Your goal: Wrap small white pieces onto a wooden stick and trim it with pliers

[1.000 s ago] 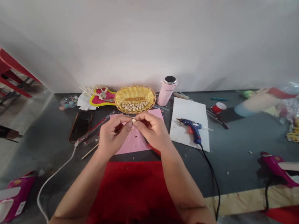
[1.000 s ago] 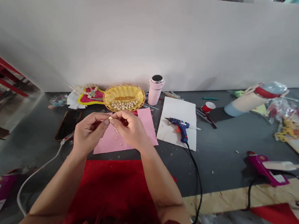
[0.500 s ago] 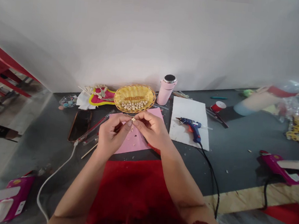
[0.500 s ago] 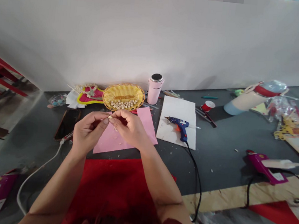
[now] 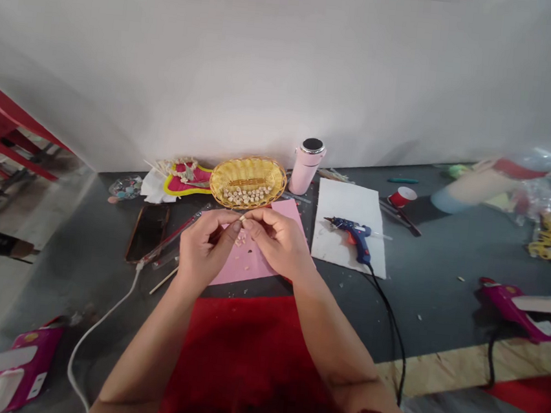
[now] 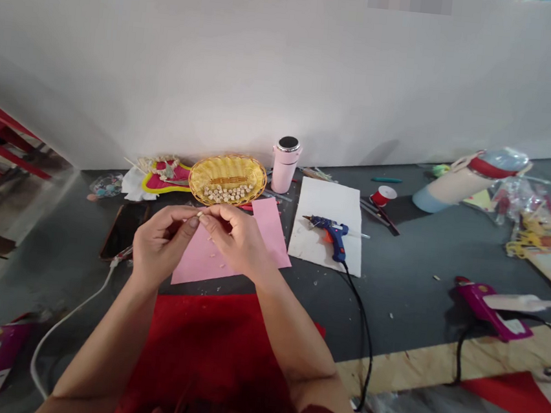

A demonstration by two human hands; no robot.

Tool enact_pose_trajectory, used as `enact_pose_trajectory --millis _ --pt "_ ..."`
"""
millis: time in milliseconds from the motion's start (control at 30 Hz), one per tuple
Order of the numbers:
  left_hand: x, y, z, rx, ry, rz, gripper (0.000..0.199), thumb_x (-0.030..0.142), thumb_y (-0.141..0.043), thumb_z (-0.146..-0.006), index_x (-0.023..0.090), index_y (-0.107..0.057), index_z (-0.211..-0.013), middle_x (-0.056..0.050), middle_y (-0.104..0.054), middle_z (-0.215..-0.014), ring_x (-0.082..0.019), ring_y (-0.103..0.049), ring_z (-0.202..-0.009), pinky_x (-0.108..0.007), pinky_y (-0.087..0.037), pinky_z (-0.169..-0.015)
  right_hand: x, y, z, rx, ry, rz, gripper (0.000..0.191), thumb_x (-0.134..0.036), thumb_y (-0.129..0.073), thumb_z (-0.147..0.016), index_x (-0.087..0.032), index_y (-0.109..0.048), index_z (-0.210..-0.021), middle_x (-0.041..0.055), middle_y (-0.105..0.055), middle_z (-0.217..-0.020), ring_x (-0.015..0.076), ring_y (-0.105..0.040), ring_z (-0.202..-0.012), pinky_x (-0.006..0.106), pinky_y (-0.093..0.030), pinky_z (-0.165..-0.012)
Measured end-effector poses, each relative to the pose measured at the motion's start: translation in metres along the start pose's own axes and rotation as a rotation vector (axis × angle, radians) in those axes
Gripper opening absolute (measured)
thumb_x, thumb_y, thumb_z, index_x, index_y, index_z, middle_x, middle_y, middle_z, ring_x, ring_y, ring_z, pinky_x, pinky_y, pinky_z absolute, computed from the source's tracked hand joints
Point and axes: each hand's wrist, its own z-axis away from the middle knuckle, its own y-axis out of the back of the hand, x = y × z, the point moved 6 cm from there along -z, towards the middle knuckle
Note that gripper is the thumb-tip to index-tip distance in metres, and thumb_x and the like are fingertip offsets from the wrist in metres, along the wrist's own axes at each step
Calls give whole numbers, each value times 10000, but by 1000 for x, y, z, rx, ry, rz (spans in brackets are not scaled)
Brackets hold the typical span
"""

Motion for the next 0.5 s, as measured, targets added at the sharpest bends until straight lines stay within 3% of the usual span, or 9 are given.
enact_pose_trajectory --millis 500 --pt "1 1 0 13 -29 -61 117 197 -617 -854 202 -683 -950 -35 -709 -907 -133 -651 -821 -253 -510 -730 0 1 -1 14 5 27 209 -378 -595 -873 -183 -649 -926 4 -633 -804 108 -555 -701 232 -443 -633"
